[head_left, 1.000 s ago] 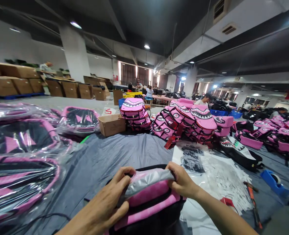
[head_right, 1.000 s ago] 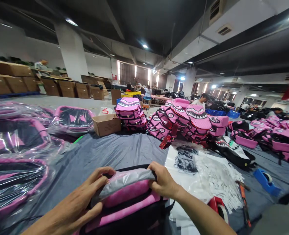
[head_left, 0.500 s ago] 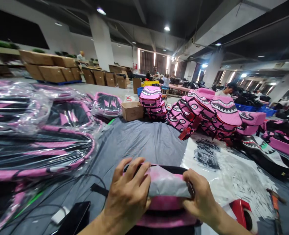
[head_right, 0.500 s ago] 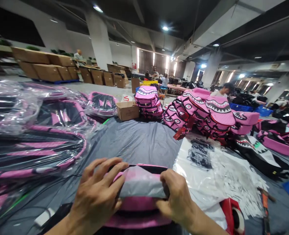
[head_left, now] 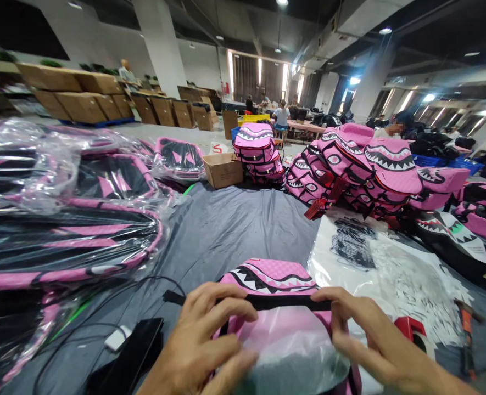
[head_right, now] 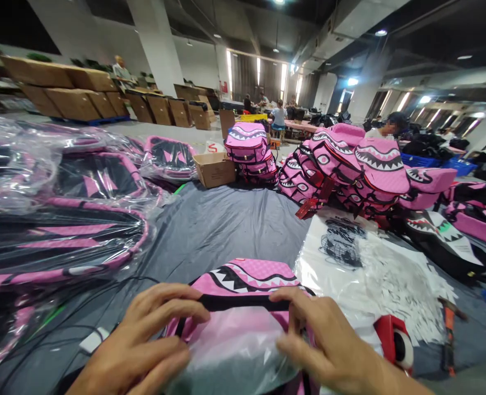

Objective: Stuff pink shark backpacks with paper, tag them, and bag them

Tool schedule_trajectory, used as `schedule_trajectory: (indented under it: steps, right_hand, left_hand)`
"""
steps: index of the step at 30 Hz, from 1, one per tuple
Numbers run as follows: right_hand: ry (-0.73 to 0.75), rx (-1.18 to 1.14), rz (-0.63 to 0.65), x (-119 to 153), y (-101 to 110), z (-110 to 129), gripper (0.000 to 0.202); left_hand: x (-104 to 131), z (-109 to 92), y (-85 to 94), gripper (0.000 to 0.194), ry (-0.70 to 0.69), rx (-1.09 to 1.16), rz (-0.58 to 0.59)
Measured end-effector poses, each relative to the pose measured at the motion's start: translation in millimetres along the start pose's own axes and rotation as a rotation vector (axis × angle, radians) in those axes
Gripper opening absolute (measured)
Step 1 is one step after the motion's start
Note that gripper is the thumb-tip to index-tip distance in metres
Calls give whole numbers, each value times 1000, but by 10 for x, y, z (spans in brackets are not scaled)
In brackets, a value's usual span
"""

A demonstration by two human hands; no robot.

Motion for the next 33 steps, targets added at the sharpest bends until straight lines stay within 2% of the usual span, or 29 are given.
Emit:
schedule_trajectory:
  steps: [3, 5, 7, 9, 13, 17, 19, 21, 23, 25, 27, 30, 33]
  right_hand:
    - [-121, -11, 196, -215, 72, -6, 25]
    - [-109, 11, 292, -301, 55, -25, 26]
    - [-87, 2, 330, -325, 30, -43, 33]
    - [-58, -26, 298, -310, 17, -51, 34]
    - [118, -4, 98, -260, 11, -29, 25]
    - [199, -41, 69, -223, -50, -3, 9]
    - [209, -14, 36, -198, -64, 20, 8]
    - [276, 63, -56, -168, -43, 70, 12]
    - [394, 160, -65, -145, -17, 142, 23]
    - [506, 234, 45, -150, -9, 209, 32]
    - [546, 236, 167, -189, -3, 249, 33]
    - [496, 161, 275, -288, 27, 281, 33]
    - [435, 112, 386, -356, 66, 312, 36]
  left_hand:
    - [-89, 84, -54, 36, 31, 118, 69]
    - [-91, 145, -117, 35, 20, 184, 105]
    - [-84, 202, -166, 33, 17, 255, 163]
    - [-101, 234, -178, 30, 22, 331, 246]
    - [-223, 215, -82, 27, 9, 407, 402]
    - [-325, 196, 38, 8, 30, 447, 493]
    - [-347, 206, 55, 20, 33, 451, 524]
    - [-362, 215, 43, 29, 3, 451, 536]
    - [-377, 218, 11, 19, -23, 453, 550]
    - [-387, 217, -29, 16, -18, 463, 561]
    - [-389, 209, -64, 17, -12, 484, 542]
    - [-369, 198, -112, 16, 13, 538, 446]
    - [-312, 210, -171, 24, 39, 638, 335]
Point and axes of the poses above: each hand's wrist, its own x-axis away from the middle knuckle, its own y-axis out of the back of the hand, z = x × y, the point moved 2 cm from there along -x, towards the middle knuckle
